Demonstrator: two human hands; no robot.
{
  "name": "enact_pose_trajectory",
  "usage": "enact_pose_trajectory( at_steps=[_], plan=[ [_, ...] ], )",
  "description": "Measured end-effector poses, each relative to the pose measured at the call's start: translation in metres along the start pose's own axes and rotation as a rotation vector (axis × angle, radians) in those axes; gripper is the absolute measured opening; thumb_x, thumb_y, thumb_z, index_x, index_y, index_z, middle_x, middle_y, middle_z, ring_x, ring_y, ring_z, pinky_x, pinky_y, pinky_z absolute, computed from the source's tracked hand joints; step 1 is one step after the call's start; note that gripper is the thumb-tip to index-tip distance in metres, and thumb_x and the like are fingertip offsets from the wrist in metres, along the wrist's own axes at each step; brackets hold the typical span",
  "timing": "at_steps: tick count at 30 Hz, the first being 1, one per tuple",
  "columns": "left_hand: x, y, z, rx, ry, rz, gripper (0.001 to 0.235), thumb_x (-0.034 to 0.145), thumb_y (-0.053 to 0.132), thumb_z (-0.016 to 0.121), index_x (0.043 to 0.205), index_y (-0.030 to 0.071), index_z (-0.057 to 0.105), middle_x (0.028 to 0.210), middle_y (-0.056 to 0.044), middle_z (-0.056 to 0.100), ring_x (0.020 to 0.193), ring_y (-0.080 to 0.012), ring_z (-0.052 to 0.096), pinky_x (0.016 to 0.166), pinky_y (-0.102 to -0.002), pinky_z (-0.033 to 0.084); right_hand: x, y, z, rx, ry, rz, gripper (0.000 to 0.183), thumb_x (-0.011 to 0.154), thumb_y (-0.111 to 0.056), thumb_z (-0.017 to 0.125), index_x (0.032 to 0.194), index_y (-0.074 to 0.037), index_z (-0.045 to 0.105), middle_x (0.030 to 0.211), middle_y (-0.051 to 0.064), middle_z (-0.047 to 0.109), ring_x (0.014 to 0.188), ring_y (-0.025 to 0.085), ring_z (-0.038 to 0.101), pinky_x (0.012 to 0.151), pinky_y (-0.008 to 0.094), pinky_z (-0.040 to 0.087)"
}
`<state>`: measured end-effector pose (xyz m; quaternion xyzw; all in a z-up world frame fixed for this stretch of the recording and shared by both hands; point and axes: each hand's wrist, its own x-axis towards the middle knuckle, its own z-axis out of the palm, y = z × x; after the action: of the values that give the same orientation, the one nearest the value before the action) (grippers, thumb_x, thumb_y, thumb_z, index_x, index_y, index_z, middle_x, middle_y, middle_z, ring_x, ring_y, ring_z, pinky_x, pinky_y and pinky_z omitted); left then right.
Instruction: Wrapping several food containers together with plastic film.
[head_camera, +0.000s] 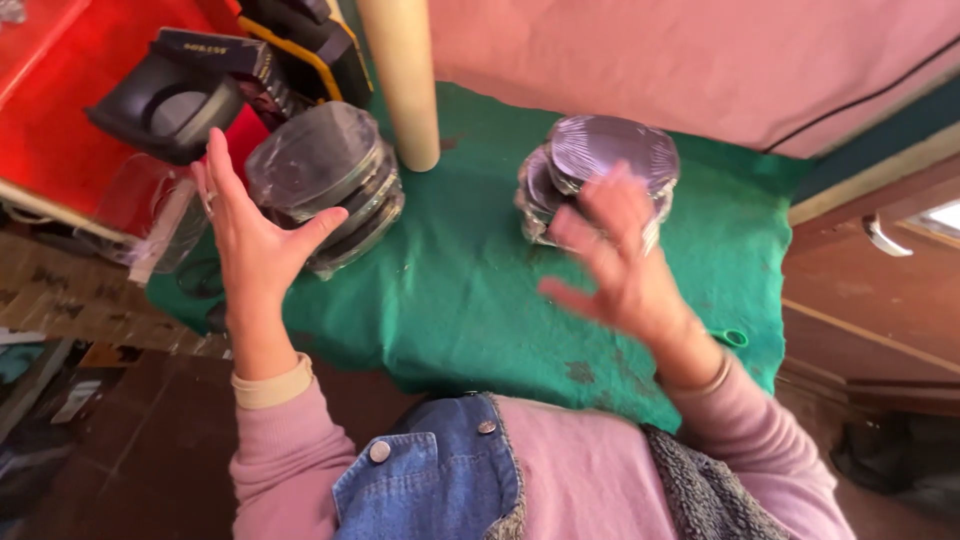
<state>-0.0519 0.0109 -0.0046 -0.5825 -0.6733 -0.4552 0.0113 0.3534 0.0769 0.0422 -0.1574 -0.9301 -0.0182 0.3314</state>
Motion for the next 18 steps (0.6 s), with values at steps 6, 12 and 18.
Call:
enact_pose_trajectory(
  at_steps=[6,12,18],
  plan=[
    [0.015,0.022,-0.007,0.067,-0.103,-0.173,0.128,0.069,0.041,0.100,0.163,0.001,0.024,0.144,-0.026,0.060,0.130,-0.0442,0.058,0.112,-0.052,0.042,0.013,0.051,-0.021,-0.386,-0.175,0.272,0.110,0.070,-0.047,0.095,0.160,-0.011,0.043,0.162,0.030,0.035,0.155,0.053,0.018,0.123,0.072,0.017],
    [0.014,0.007,0.006,-0.045,-0.041,-0.092,0.119,0.071,0.036,0.101,0.160,-0.001,0.031,0.138,-0.026,0.062,0.126,-0.0439,0.061,0.106,-0.050,0.048,0.021,0.081,-0.014,-0.296,-0.312,0.449,0.116,0.063,-0.058,0.089,0.156,-0.006,0.043,0.149,0.033,0.041,0.144,0.056,0.030,0.113,0.073,0.017],
    [0.013,-0.011,0.024,-0.052,0.037,-0.083,0.102,0.074,0.031,0.100,0.153,0.002,0.043,0.137,-0.024,0.065,0.125,-0.0392,0.064,0.106,-0.047,0.051,0.016,0.089,-0.011,-0.111,-0.251,0.602,0.109,0.068,-0.045,0.092,0.158,-0.006,0.044,0.140,0.027,0.052,0.123,0.047,0.053,0.105,0.059,0.043]
  ],
)
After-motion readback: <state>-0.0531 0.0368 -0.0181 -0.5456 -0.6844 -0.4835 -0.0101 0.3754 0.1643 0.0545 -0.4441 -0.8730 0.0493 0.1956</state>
